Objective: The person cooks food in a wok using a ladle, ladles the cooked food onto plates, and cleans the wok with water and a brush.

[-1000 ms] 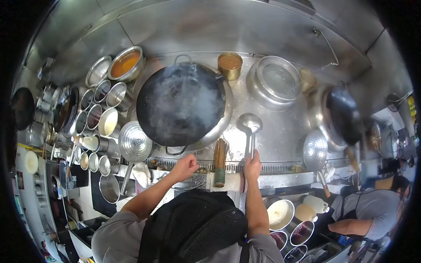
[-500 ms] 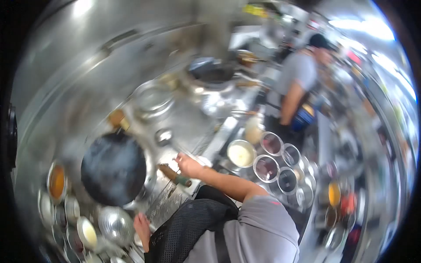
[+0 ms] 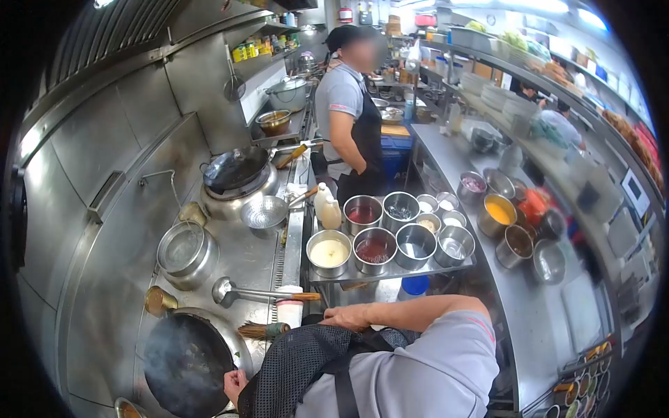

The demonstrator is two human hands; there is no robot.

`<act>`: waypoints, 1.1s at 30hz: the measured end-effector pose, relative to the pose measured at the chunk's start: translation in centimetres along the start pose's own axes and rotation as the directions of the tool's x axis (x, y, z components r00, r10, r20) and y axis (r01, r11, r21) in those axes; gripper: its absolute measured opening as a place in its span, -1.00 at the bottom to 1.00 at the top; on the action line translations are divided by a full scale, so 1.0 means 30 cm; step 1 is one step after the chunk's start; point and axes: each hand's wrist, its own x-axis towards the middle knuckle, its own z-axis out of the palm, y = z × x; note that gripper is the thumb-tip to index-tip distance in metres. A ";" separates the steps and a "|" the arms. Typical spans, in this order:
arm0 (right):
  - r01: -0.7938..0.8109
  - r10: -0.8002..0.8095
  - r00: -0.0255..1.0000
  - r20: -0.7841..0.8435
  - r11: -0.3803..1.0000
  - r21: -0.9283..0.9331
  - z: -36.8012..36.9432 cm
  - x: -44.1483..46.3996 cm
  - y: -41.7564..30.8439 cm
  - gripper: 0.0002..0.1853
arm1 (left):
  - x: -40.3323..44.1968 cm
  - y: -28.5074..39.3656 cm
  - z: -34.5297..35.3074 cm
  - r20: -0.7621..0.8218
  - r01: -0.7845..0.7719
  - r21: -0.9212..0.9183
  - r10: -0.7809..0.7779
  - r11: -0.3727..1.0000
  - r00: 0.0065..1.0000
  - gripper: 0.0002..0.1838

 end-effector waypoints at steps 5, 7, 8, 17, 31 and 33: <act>0.168 -0.168 0.984 -0.055 0.986 -0.005 -0.069 0.031 -0.072 -0.25 | 0.050 0.058 0.012 0.046 -0.114 0.050 0.112 0.992 0.993 -0.75; 0.191 -0.191 0.982 0.003 0.982 0.007 -0.044 0.116 -0.078 -0.42 | 0.038 0.082 0.012 0.037 -0.112 0.065 0.110 0.992 0.993 -0.76; 0.152 -0.153 0.988 0.025 0.988 0.042 -0.034 0.155 -0.091 -0.45 | 0.037 0.058 0.017 0.031 -0.100 0.048 0.099 0.994 0.995 -0.76; 0.334 -0.353 0.926 0.135 0.932 0.141 -0.090 0.108 -0.014 -0.39 | -0.056 -0.034 0.136 0.108 0.008 0.017 -0.010 1.000 0.994 -0.66; 0.302 -0.321 0.947 0.018 0.909 0.286 0.057 -0.110 0.140 -0.35 | -0.061 0.260 0.373 0.324 -0.049 0.003 0.045 0.999 0.945 -0.78; 0.333 -0.338 0.940 -0.039 0.890 0.311 0.043 -0.174 0.158 -0.36 | -0.102 0.281 0.405 0.408 0.049 0.097 -0.085 0.994 0.909 -0.76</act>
